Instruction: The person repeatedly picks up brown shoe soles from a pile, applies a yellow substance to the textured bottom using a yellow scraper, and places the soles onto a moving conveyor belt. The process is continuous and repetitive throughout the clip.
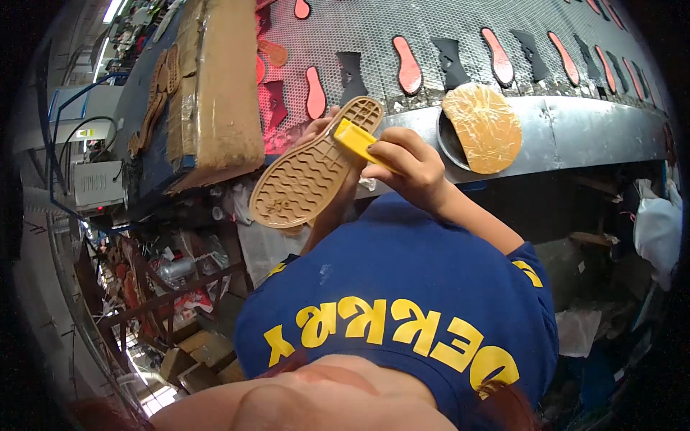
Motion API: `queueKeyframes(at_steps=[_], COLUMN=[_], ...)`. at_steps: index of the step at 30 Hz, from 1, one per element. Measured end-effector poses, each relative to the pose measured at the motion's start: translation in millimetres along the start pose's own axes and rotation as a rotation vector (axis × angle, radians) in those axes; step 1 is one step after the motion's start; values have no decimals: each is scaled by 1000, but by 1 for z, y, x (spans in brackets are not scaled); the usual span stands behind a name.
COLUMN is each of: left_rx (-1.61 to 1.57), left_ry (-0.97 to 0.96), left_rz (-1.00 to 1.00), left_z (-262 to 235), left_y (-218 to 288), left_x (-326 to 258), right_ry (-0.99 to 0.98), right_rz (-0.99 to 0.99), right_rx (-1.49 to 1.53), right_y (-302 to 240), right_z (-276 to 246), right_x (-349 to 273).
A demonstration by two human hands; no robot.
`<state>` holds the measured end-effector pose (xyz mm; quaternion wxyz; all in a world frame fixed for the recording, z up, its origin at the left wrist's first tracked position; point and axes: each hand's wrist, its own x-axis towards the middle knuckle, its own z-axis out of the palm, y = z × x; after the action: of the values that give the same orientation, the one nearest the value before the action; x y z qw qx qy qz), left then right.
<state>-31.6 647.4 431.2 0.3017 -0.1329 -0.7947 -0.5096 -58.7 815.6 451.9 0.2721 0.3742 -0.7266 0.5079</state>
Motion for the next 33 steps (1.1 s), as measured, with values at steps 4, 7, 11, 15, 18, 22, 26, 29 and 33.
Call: queueKeyframes(at_steps=[4, 7, 11, 15, 18, 22, 26, 29, 33], left_rx=[-43, -454, -156, -201, -590, -332, -71, -185, -469], left_ry=[97, 187, 118, -51, 230, 287, 211, 163, 135], left_rz=[-18, -547, -238, -455, -535, -374, -210, -316, -502], left_z=[9, 22, 35, 32, 41, 52, 53, 55, 60], left_y=[-1, -12, -20, -41, -28, -17, -19, -6, -4], left_x=[-2, -5, -6, -18, -14, -14, -10, -4, -6], right_ry=[-16, -37, -155, -108, -136, -129, -121, -115, -160], right_rz=[-101, -151, -260, -319, -176, -166, -223, -251, -274], right_rx=[-19, 20, 95, 95, -14, -12, 56, 89, 157], right_y=[-5, -10, -15, -19, -15, -21, -27, -30, -26], right_z=[4, 1, 8, 11, 6, 7, 9, 7, 6], right_x=[6, 12, 8, 14, 10, 14, 18, 23, 21])
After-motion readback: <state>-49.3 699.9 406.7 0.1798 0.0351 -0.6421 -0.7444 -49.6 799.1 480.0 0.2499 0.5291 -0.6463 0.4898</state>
